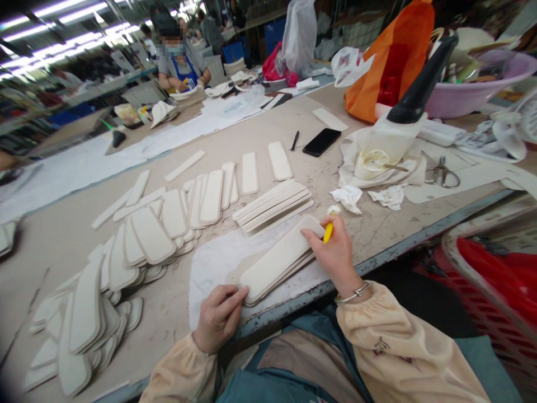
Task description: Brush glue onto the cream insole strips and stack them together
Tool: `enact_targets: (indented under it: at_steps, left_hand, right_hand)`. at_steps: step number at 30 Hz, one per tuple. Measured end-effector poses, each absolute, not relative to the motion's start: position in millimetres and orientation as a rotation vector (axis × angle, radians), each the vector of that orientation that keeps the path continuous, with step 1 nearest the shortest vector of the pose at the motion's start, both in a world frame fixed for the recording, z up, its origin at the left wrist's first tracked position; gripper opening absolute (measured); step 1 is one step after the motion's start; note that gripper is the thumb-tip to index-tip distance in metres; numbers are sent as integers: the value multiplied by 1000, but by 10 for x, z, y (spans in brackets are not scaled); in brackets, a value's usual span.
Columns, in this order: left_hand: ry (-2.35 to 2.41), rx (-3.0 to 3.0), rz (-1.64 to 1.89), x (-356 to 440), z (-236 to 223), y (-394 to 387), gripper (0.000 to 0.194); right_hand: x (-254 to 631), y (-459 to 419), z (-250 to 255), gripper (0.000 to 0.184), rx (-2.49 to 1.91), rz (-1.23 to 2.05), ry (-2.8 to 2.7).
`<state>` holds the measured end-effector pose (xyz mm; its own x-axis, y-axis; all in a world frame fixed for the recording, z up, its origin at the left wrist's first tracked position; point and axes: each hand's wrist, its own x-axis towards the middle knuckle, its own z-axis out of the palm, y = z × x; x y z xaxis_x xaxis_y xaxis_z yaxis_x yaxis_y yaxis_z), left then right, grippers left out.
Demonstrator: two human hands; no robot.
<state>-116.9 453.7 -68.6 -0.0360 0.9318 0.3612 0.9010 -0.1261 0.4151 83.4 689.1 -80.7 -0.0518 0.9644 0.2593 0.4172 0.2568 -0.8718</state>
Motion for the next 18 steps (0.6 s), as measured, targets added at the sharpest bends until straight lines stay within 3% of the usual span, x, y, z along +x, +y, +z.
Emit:
enact_targets:
  at_steps: [7, 18]
  left_hand:
    - [2009, 2162, 918, -1197, -727, 4535, 40]
    - [1948, 2207, 902, -1252, -776, 4536, 43]
  right_hand:
    - [893, 7000, -818, 45, -1310, 788, -1630]
    - [873, 7048, -801, 27, -1297, 731, -1750]
